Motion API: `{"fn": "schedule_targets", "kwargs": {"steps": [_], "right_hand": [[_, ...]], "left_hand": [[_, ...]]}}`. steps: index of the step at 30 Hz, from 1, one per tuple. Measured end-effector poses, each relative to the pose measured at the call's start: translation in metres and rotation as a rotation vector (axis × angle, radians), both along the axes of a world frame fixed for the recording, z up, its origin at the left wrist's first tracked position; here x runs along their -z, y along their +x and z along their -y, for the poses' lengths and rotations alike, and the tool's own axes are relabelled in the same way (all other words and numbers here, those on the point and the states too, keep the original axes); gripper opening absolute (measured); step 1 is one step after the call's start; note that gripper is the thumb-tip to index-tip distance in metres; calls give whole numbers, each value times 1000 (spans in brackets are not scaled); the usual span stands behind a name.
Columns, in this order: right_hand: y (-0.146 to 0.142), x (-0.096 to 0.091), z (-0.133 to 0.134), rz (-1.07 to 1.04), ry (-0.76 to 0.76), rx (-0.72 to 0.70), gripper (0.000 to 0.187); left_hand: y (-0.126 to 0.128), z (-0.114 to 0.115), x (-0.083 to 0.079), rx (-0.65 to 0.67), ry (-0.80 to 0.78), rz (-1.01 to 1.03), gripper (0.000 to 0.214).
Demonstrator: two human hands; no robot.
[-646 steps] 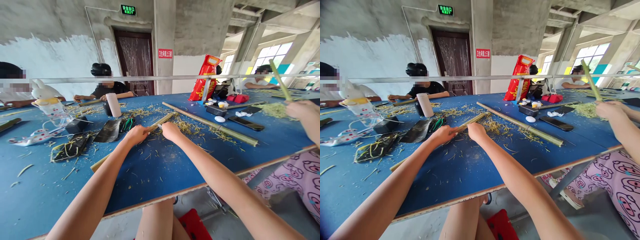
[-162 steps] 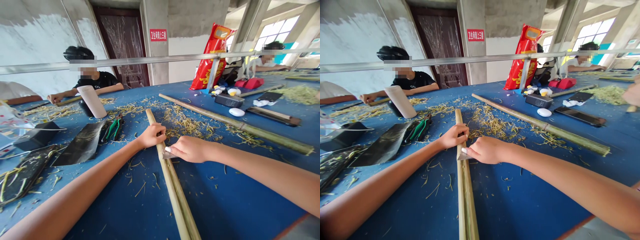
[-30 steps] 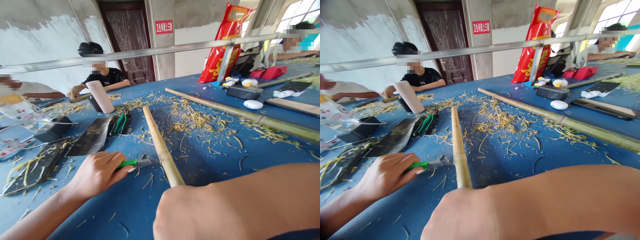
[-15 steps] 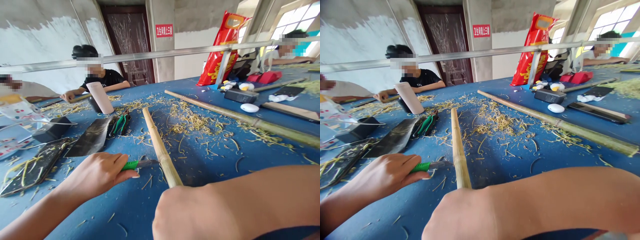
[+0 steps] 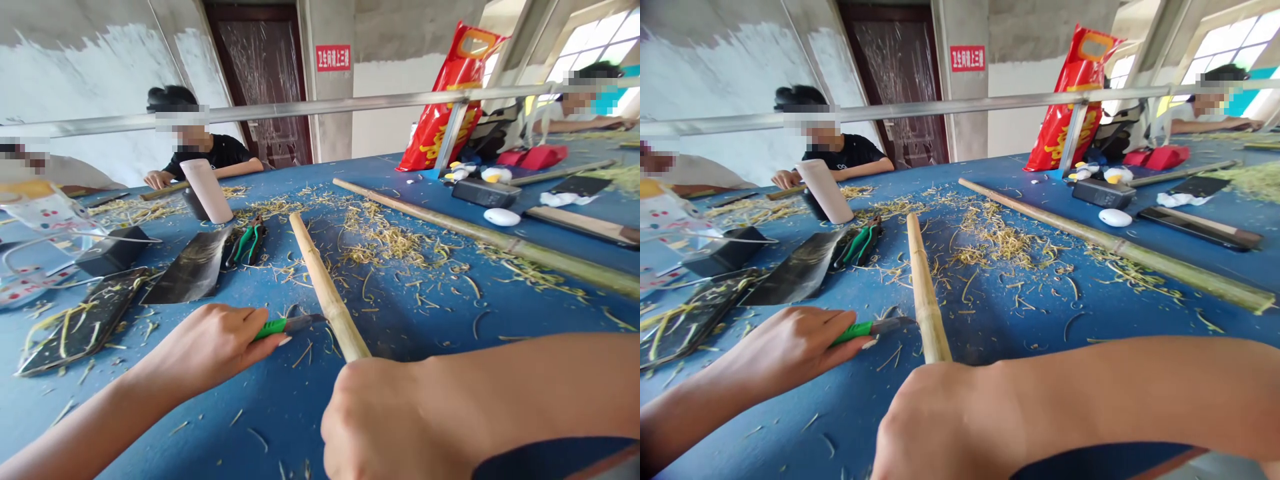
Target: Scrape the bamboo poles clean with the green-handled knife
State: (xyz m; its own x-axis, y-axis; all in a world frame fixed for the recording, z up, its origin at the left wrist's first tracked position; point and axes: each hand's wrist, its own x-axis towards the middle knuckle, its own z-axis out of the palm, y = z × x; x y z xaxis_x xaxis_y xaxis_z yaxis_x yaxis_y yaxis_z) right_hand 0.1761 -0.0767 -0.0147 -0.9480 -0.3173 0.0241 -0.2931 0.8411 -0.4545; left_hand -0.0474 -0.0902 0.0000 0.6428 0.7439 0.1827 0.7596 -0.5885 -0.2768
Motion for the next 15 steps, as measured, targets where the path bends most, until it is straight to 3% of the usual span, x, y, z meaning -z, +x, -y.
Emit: {"fn": "schedule_targets", "kwargs": {"steps": [4, 7, 15], "right_hand": [[19, 4, 6, -293, 67, 206, 25], [21, 5, 7, -435, 52, 261, 27], [20, 10, 4, -374, -15, 209, 27]], "left_hand": [[8, 4, -2, -66, 4, -115, 41], [12, 8, -4, -116, 23, -208, 44], [16, 17, -5, -45, 38, -232, 37]]}}
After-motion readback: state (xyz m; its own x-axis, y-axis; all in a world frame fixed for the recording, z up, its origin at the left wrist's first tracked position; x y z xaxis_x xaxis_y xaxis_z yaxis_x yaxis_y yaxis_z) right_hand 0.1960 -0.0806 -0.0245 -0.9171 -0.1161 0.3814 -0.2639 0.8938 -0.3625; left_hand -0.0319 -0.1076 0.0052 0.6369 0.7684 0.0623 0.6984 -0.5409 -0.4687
